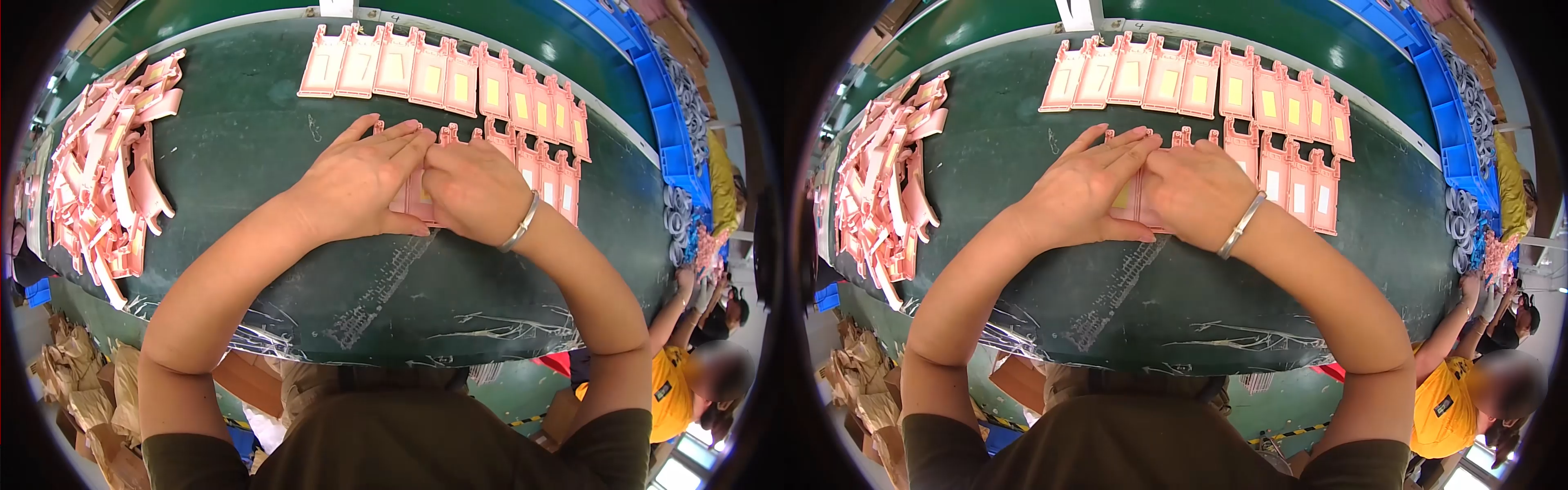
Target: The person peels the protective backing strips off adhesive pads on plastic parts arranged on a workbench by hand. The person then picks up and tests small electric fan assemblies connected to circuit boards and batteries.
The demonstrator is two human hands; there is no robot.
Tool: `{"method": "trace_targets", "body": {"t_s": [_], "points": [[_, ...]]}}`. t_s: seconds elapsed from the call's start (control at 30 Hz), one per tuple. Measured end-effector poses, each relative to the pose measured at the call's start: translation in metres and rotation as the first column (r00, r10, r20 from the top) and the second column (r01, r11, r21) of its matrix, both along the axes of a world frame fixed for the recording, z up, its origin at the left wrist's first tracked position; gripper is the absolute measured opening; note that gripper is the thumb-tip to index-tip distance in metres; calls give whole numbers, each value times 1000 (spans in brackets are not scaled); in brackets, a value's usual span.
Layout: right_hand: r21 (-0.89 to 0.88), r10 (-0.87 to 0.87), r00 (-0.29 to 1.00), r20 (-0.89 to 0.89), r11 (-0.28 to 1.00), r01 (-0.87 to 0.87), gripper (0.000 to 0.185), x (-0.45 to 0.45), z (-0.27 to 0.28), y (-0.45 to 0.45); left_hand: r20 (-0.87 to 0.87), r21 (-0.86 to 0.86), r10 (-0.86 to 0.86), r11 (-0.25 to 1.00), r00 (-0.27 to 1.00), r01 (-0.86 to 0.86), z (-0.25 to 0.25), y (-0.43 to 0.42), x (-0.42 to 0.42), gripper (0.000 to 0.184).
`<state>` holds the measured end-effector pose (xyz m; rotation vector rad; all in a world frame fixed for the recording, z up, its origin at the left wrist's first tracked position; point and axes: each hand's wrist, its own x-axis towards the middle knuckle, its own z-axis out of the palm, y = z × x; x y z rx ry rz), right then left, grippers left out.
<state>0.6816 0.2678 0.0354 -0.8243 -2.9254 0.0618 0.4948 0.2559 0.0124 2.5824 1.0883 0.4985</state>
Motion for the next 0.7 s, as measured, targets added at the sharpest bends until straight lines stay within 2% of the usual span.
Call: {"method": "trace_targets", "body": {"t_s": [0.03,0.07,0.13,0.2,0.23,0.27,0.3,0.33,0.37,0.4,0.43,0.47,0.5,0.57,0.6,0.63,0.67,0.7], "points": [[14,-29,995,-96,999,31,12,3,-5,5,-1,7,-1,1000,1000,1,0,0,-1,89],[-56,-66,981,-180,997,56,8,5,-5,12,-15,-5,-7,1000,1000,7,-1,0,-1,89],[-332,-288,921,-263,923,194,7,18,4,18,-28,-8,-16,1000,999,16,-1,1,-2,90],[-514,-406,812,-420,843,156,7,25,9,17,92,0,-48,999,995,49,4,1,-1,89],[-574,-454,761,-463,808,133,7,26,14,13,250,-72,19,997,968,-1,10,-2,-1,86],[-563,-440,733,-519,821,94,8,24,20,5,393,-149,91,988,915,-34,18,-7,0,84],[-420,-330,741,-584,905,72,8,19,22,-2,643,-342,260,939,720,-34,18,-13,5,77],[-271,-214,748,-628,961,47,9,12,24,-12,717,-633,510,761,475,139,21,-21,10,66],[-150,-150,807,-571,986,77,12,4,31,-24,614,-770,755,508,230,387,30,-28,15,55],[-45,-90,855,-510,996,78,14,-6,29,-34,438,-773,882,271,174,573,44,-34,18,36],[63,-34,896,-442,996,69,15,-14,26,-43,408,-800,896,260,174,541,42,-40,19,32],[54,-11,914,-405,998,36,18,-21,23,-49,382,-825,908,250,175,506,38,-42,19,28],[-39,-5,881,-472,999,-15,22,-24,23,-50,350,-862,924,253,155,439,37,-43,15,25],[-207,-84,775,-627,976,-62,32,-23,32,-48,478,-813,858,353,186,464,23,-37,-12,21],[-226,-186,774,-605,973,57,26,-14,34,-42,641,-767,682,584,353,265,21,-38,-13,18],[-211,-239,769,-593,968,138,16,-8,29,-36,660,-590,498,807,563,-24,19,-39,-13,15],[-62,-215,849,-482,975,212,5,-7,21,-30,600,-318,410,910,687,-265,16,-40,-14,15],[-24,-190,886,-423,980,199,3,-8,13,-28,437,140,133,967,890,-214,10,-42,-16,12]]}}
